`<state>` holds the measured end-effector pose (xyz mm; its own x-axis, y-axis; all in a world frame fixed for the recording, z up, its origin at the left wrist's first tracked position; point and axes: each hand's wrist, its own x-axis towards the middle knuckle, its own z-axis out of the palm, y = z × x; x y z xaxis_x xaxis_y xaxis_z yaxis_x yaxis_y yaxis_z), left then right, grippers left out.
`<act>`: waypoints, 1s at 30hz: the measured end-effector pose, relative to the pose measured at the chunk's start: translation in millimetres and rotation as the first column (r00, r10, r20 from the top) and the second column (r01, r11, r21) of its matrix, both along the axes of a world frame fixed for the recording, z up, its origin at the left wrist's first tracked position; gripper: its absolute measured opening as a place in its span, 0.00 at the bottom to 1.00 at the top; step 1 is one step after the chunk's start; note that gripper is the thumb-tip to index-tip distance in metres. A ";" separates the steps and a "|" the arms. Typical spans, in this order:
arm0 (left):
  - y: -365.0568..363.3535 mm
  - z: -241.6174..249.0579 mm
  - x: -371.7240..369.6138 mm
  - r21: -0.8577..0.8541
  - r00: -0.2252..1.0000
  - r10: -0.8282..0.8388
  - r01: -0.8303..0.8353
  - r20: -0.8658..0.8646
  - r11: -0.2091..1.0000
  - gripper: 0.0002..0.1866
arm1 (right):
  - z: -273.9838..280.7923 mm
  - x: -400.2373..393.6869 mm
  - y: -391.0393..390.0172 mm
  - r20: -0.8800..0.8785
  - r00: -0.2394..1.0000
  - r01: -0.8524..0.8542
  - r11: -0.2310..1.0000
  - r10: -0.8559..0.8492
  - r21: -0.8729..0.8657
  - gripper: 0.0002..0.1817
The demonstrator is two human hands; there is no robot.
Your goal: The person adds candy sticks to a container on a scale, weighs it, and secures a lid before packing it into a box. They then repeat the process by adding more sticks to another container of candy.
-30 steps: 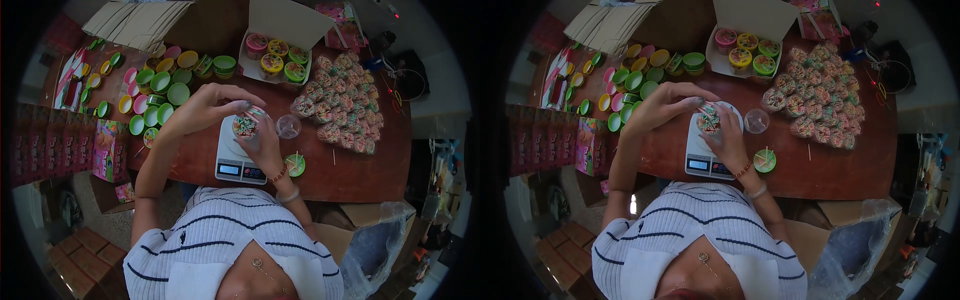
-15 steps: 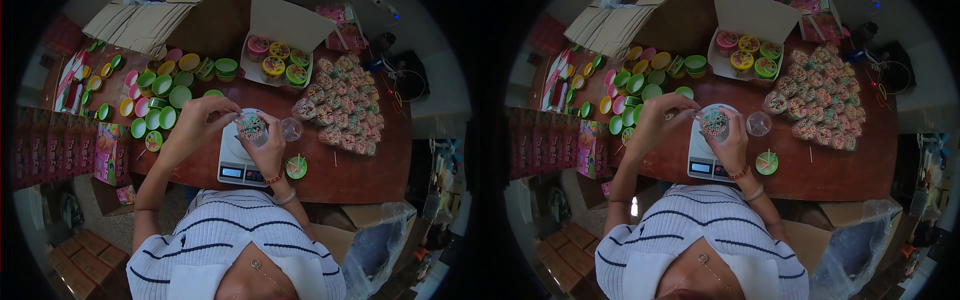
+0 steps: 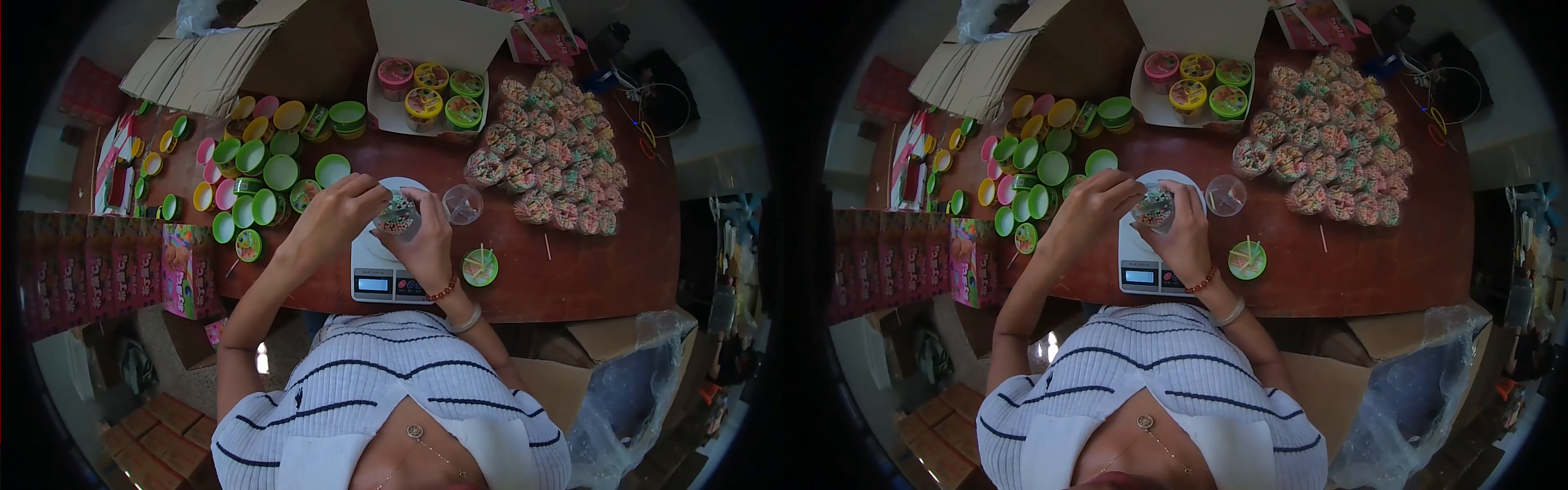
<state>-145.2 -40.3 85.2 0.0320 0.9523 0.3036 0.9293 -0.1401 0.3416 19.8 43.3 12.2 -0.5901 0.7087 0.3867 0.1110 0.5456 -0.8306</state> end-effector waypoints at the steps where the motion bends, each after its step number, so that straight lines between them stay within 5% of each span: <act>1: -0.5 -0.5 0.4 0.001 1.000 0.001 -0.001 0.016 1.000 0.11 | -0.4 0.0 -1.1 -0.004 1.000 -0.018 0.999 0.018 -0.045 0.39; 20: 4.6 -0.8 3.2 -0.132 0.980 0.133 -0.114 0.146 0.985 0.10 | -1.2 -2.6 -4.7 0.051 0.999 0.008 0.999 -0.005 -0.051 0.39; 23: 1.9 16.9 4.9 -0.271 0.913 0.246 -0.159 0.325 0.949 0.11 | -1.6 -0.1 -2.6 0.068 0.998 0.010 0.997 -0.004 -0.078 0.41; 30: -6.2 14.7 -1.9 -0.204 0.950 0.213 -0.167 0.230 0.965 0.13 | 3.0 6.5 0.8 0.047 0.998 -0.048 0.998 0.049 -0.030 0.52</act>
<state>-147.1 -46.4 99.9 -0.2093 0.9725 0.1023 0.8155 0.1158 0.5670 26.4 44.1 15.2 -0.6415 0.6891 0.3371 0.1250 0.5275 -0.8403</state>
